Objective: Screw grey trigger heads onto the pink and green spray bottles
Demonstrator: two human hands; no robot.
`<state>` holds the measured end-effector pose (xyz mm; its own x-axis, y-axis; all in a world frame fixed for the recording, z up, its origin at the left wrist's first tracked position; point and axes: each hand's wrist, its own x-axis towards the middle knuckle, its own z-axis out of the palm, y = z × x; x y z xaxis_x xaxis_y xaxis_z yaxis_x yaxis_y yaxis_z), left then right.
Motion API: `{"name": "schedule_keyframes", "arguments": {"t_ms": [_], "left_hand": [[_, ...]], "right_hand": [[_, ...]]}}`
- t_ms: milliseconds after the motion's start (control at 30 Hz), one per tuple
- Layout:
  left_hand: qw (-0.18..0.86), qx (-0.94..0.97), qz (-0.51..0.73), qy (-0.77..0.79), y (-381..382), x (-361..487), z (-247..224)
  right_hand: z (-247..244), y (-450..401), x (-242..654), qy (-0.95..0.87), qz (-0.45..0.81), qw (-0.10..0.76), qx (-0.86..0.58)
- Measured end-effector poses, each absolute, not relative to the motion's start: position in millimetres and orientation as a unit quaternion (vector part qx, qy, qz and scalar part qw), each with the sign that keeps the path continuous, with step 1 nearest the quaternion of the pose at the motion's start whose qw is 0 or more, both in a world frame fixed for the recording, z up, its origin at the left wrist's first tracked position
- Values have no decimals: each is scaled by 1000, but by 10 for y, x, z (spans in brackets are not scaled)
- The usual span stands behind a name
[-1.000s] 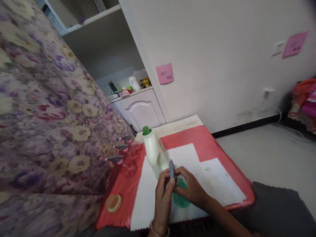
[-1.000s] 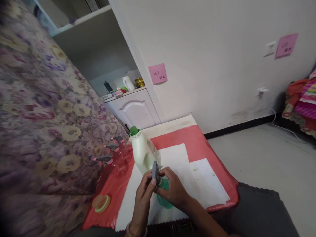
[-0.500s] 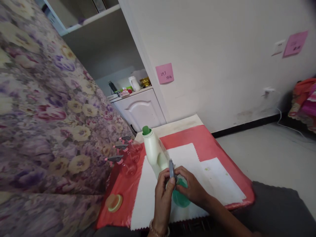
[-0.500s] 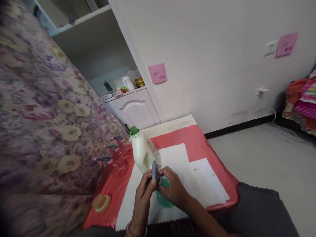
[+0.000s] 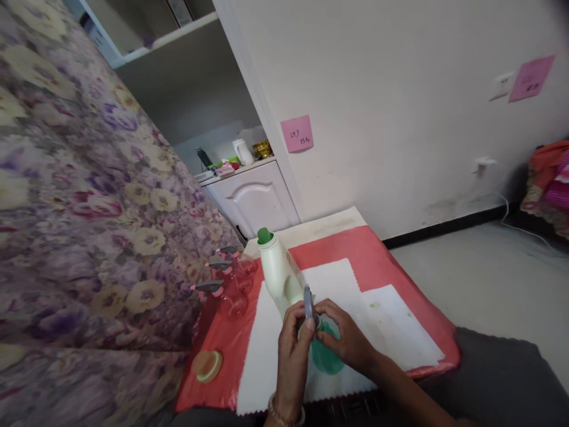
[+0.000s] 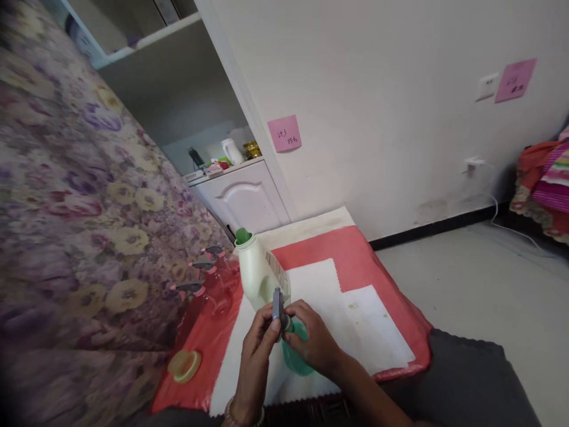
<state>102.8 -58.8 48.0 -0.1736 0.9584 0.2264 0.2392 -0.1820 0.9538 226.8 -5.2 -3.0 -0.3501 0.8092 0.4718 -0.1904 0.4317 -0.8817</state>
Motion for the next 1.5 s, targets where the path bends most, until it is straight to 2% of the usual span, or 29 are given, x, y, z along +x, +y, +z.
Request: {"name": "schedule_keyframes", "arguments": {"t_ms": [400,767,1100,1500], "left_hand": [[306,538,555,556,-679,1004,688],[275,521,610,530,-786,1060,773],[279,503,632,520,-817,1109,845],[288,463,686,481,-1042,1267,1151]], "right_hand": [[-207,34,2339,-704,466,477,-244],[-402,25,2368,-710,450,477,-257],[-455,6,2372,-707,454,478,-258],[-591,-4,2370,-717,450,461,-267]]}}
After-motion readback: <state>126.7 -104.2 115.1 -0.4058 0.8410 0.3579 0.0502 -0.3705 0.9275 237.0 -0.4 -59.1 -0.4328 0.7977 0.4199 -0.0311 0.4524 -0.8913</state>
